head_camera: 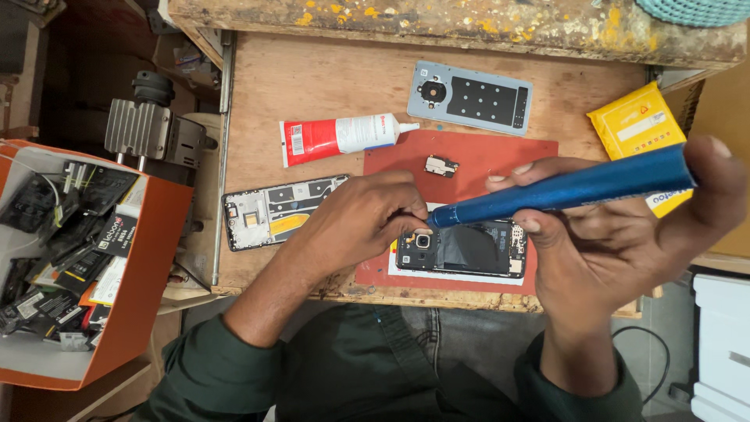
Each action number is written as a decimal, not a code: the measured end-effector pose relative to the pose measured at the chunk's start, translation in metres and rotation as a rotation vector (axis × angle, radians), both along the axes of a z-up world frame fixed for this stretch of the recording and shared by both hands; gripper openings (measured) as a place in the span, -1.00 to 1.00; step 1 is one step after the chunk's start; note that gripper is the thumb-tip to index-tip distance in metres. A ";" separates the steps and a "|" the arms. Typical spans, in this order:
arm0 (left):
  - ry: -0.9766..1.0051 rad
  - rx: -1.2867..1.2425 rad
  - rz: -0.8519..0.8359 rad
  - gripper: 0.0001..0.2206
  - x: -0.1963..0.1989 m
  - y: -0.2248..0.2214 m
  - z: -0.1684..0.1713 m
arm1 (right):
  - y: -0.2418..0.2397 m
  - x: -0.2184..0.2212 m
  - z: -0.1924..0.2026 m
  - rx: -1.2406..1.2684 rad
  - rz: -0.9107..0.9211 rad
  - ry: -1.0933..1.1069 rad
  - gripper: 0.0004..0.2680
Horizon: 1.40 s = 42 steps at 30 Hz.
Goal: The person uses a blue precision screwdriver to remove and install screws on a disassembled smartphone. They handle the phone's internal components, including the battery and camera module, and place parts on the workbench.
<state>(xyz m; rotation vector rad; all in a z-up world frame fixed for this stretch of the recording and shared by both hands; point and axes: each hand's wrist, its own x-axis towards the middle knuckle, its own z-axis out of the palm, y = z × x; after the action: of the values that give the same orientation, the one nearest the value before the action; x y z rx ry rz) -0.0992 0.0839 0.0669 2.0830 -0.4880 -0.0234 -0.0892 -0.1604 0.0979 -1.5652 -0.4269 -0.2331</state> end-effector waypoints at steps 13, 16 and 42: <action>-0.087 -0.118 0.207 -0.81 -0.007 0.030 0.005 | -0.003 0.006 -0.014 -0.176 0.118 -0.088 -0.49; -0.040 -0.112 0.238 -0.77 -0.008 0.033 0.003 | 0.000 0.007 -0.017 -0.172 0.093 -0.103 -0.48; -0.062 -0.114 0.205 -0.72 -0.009 0.030 -0.005 | 0.024 0.021 -0.021 -0.105 0.166 -0.079 -0.50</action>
<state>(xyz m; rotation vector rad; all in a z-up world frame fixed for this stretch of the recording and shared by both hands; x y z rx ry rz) -0.1085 0.1135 0.0616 2.0163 -0.3036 0.1852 -0.0686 -0.1360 0.0771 -1.6166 -0.6371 -0.1465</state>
